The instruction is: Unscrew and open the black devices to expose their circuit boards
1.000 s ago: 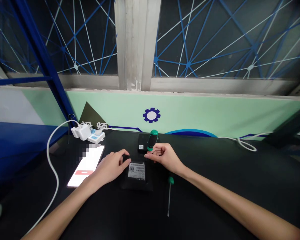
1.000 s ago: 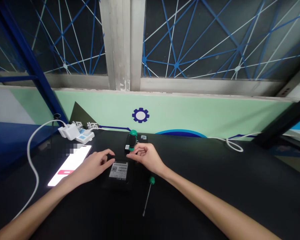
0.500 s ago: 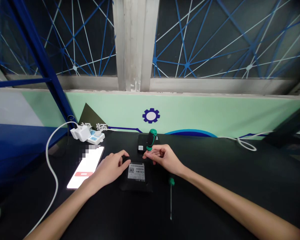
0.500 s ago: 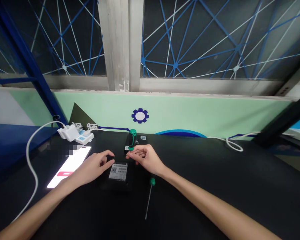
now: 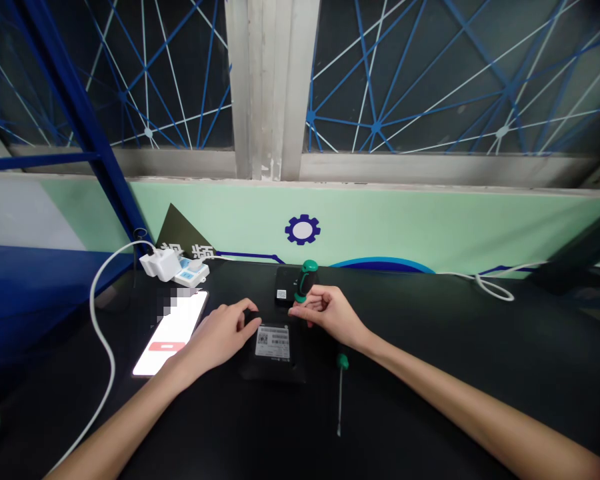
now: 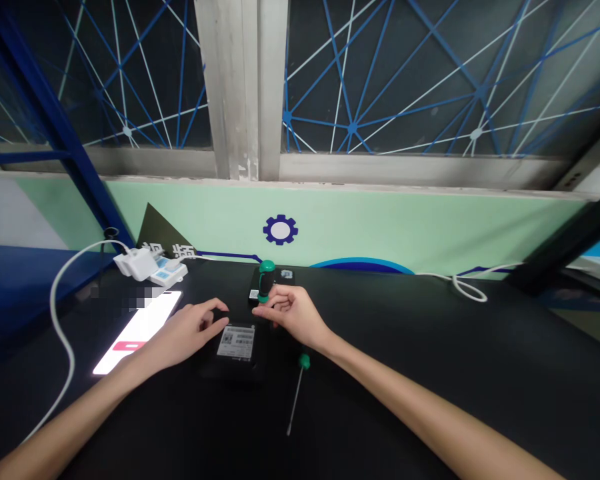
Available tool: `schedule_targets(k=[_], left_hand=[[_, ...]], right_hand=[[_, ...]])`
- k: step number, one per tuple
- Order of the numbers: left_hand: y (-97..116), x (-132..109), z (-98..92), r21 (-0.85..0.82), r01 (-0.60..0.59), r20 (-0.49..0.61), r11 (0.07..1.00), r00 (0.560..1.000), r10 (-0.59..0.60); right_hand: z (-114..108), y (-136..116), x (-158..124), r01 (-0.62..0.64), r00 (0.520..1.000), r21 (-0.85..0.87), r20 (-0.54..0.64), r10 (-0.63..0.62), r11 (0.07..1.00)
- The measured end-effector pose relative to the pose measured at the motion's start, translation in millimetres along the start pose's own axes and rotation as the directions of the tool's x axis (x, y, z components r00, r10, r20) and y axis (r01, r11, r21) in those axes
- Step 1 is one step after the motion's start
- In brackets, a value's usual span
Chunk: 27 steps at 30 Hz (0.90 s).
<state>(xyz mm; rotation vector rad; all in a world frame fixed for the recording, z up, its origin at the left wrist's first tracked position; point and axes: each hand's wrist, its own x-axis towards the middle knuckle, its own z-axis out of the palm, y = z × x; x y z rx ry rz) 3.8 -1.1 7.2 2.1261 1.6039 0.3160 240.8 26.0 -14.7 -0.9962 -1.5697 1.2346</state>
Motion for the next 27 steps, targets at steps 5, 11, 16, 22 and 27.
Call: schedule_targets(k=[5, 11, 16, 22, 27], left_hand=[[-0.9, 0.4, 0.3, 0.004, -0.002, -0.004, 1.0, 1.0, 0.002], [0.0, 0.0, -0.1, -0.001, -0.008, -0.009, 1.0, 1.0, 0.008], [-1.8, 0.5, 1.1, 0.002, -0.011, -0.011, 1.0, 1.0, 0.012], [-3.5, 0.2, 2.6, 0.028, -0.013, -0.013, 1.0, 1.0, 0.013], [-0.1, -0.9, 1.0, 0.032, -0.005, -0.004, 0.999, 1.0, 0.005]], right_hand=[[-1.5, 1.5, -0.6, -0.008, 1.0, 0.027, 0.025, 0.008, 1.0], [-2.1, -1.0, -1.2, 0.04, 0.996, -0.008, 0.082, -0.039, 0.999], [-3.2, -4.0, -3.4, 0.126, 0.984, -0.074, 0.137, -0.115, 0.989], [-1.0, -2.3, -3.5, 0.164, 0.985, -0.14, 0.077, -0.155, 0.977], [0.5, 1.2, -0.9, 0.055, 0.998, -0.038, -0.007, -0.055, 0.998]])
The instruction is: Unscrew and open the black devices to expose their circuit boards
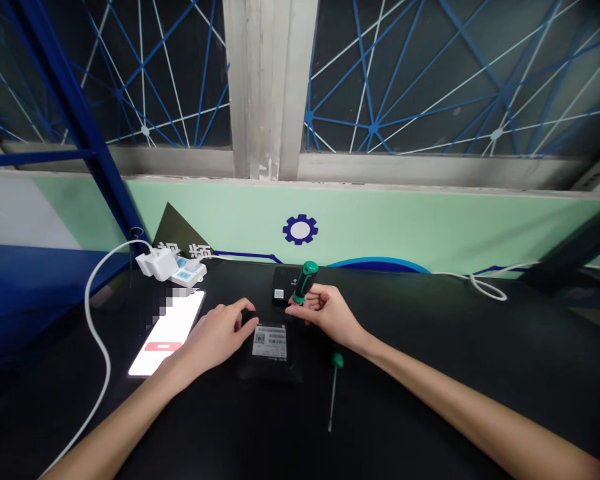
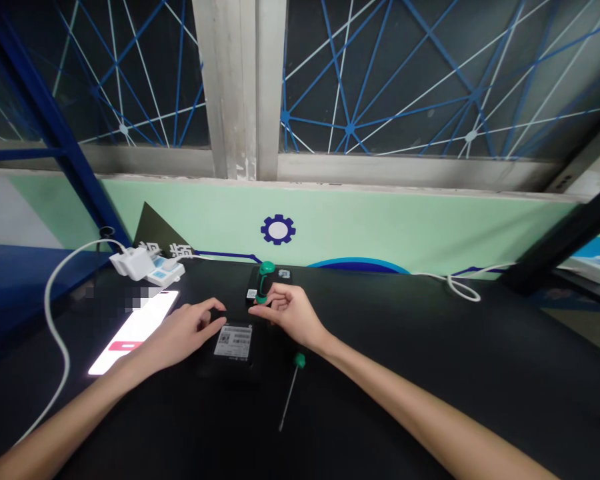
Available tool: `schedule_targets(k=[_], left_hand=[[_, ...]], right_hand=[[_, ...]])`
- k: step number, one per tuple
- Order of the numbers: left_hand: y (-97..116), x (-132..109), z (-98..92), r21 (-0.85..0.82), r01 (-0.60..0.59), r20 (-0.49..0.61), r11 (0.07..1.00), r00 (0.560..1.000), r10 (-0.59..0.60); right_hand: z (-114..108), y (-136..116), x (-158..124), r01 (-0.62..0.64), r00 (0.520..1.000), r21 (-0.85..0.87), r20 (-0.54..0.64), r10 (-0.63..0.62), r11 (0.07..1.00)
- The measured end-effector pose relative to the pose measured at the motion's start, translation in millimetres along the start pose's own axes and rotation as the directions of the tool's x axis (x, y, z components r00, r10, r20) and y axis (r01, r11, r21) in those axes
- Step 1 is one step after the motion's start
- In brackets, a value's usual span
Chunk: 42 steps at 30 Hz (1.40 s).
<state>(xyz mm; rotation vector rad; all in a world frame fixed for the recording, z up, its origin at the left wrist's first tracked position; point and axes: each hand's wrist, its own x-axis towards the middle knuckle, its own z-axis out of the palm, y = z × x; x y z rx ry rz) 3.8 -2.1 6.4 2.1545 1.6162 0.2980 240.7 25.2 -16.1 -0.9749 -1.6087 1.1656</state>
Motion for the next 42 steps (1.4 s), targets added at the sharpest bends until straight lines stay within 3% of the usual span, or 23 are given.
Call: schedule_targets(k=[3, 10, 20, 29, 36, 42], left_hand=[[1, 0, -0.8, 0.002, 0.005, 0.0, 1.0, 1.0, -0.005], [1, 1, -0.9, 0.013, 0.002, -0.005, 1.0, 1.0, -0.002], [-1, 1, 0.9, 0.018, -0.002, -0.015, 1.0, 1.0, 0.003], [-3, 1, 0.7, 0.004, -0.014, -0.01, 1.0, 1.0, 0.015], [-2, 0, 0.6, -0.012, -0.017, -0.022, 1.0, 1.0, 0.017], [-3, 1, 1.7, -0.005, -0.018, -0.028, 1.0, 0.999, 0.018]], right_hand=[[0, 0, 0, -0.011, 0.999, 0.043, -0.031, 0.013, 0.999], [-1, -7, -3, 0.011, 1.0, 0.067, 0.017, -0.012, 0.998], [-2, -10, -5, 0.044, 0.998, 0.13, -0.056, -0.037, 0.991], [-4, -6, -4, 0.094, 0.988, 0.035, -0.13, -0.089, 0.995], [-4, -5, -4, 0.086, 0.993, 0.001, -0.076, -0.085, 0.996], [-9, -10, -9, 0.124, 0.992, -0.09, 0.045, -0.12, 0.988]])
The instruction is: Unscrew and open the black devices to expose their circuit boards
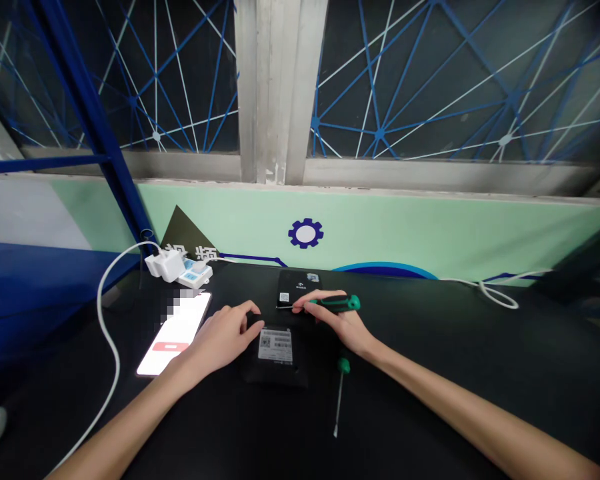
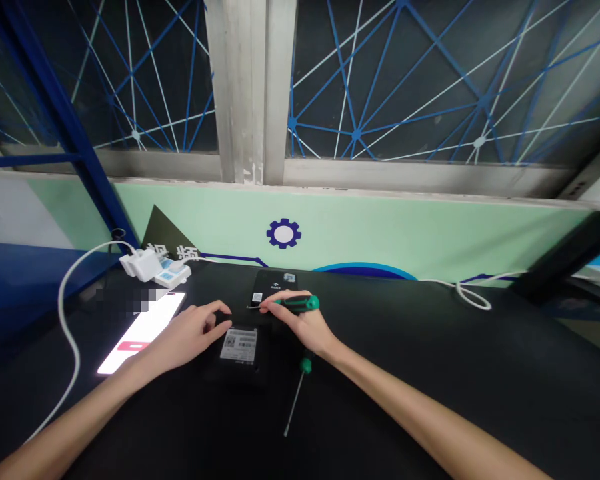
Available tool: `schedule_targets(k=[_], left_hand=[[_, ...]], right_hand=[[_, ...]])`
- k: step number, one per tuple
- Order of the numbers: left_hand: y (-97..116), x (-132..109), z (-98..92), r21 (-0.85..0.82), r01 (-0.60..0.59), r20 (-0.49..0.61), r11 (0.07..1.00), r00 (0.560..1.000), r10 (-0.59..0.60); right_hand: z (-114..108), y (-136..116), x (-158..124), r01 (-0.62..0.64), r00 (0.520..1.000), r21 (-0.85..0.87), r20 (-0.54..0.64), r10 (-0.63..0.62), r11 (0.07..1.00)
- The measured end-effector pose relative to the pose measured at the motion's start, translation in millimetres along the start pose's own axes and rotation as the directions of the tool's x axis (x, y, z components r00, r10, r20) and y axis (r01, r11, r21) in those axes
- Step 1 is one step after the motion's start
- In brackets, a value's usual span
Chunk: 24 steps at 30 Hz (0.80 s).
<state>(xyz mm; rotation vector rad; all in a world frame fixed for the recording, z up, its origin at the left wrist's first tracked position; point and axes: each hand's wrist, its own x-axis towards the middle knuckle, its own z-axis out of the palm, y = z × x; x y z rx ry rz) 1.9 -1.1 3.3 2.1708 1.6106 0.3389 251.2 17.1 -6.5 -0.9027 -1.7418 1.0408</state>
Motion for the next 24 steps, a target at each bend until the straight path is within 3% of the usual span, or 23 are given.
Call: schedule_targets(k=[16, 24], left_hand=[[2.5, -0.5, -2.3, -0.047, -0.056, 0.008, 0.997, 0.998, 0.056], [1.8, -0.6, -2.0, -0.039, -0.055, 0.013, 0.998, 0.998, 0.056]], right_hand=[[-0.9, -2.4, 2.5, -0.009, 0.993, 0.024, 0.115, 0.006, 1.0], [-0.3, -3.4, 2.0, -0.037, 0.995, 0.046, 0.091, 0.033, 0.998]])
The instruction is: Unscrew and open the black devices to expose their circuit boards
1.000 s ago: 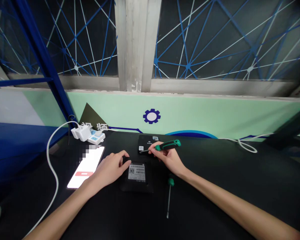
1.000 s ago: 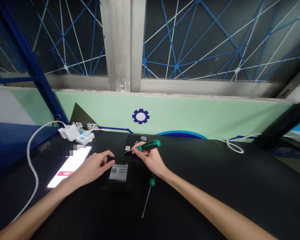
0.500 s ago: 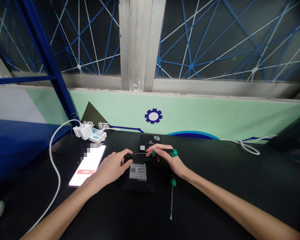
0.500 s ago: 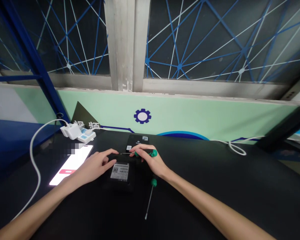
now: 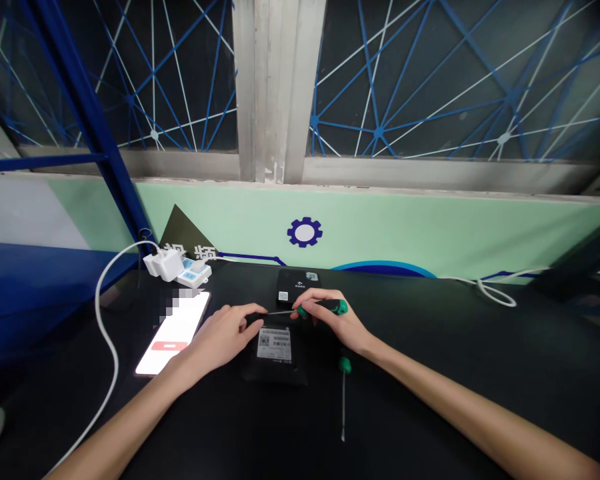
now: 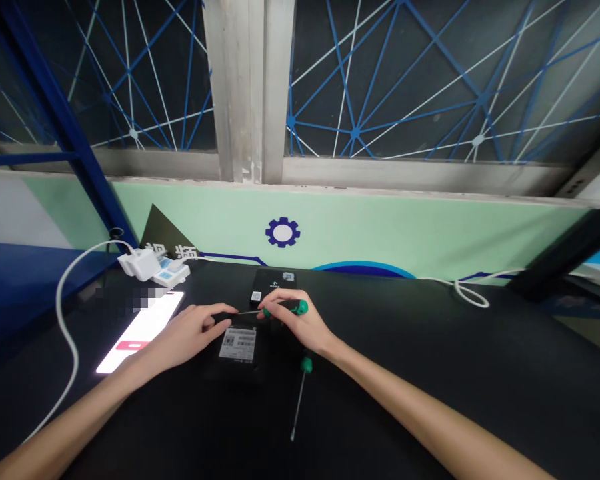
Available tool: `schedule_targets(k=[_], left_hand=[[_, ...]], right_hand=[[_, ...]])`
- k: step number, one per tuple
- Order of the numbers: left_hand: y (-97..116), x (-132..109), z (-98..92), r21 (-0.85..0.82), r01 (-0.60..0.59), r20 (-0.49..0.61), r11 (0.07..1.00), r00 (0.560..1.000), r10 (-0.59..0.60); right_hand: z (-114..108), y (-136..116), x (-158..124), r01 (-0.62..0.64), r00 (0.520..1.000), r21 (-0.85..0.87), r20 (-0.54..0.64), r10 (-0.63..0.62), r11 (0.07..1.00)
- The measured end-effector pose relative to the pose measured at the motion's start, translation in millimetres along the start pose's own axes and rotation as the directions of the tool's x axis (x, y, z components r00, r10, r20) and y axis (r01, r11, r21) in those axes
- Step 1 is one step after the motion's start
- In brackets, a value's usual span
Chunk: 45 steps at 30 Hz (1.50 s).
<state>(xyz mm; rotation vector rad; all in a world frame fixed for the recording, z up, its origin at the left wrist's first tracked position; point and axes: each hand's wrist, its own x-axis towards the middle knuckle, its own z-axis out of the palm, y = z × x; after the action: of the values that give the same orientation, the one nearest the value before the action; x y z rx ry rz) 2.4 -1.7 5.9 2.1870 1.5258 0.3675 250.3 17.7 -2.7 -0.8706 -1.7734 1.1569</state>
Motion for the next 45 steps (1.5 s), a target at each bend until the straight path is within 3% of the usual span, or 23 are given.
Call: schedule_targets(k=[5, 11, 19, 31, 39, 45], left_hand=[[-1, 0, 0.3, 0.02, -0.011, -0.015, 1.0, 1.0, 0.011], [2, 0, -0.2, 0.19, 0.074, -0.156, 0.979, 0.987, -0.044], [6, -2, -4.8, 0.226, -0.013, -0.097, 0.974, 0.995, 0.035], [1, 1, 2.7, 0.246, 0.101, -0.105, 0.964, 0.991, -0.078], [0, 0, 5.9, 0.269, 0.08, -0.111, 0.96, 0.993, -0.052], [1, 2, 12.8, 0.287, -0.006, -0.101, 0.958, 0.994, 0.036]], right_hand=[[-1, 7, 0, 0.01, 0.994, 0.063, -0.11, -0.003, 0.998], [-1, 12, 2, 0.025, 0.981, 0.11, -0.192, -0.003, 0.994], [-2, 14, 2, 0.038, 0.983, 0.137, -0.184, -0.012, 0.99], [-2, 15, -1, 0.082, 0.966, 0.19, -0.258, -0.031, 0.978], [-2, 13, 0, 0.101, 0.955, 0.212, -0.295, -0.034, 0.972], [-3, 13, 0, 0.096, 0.961, 0.251, -0.276, -0.024, 0.963]])
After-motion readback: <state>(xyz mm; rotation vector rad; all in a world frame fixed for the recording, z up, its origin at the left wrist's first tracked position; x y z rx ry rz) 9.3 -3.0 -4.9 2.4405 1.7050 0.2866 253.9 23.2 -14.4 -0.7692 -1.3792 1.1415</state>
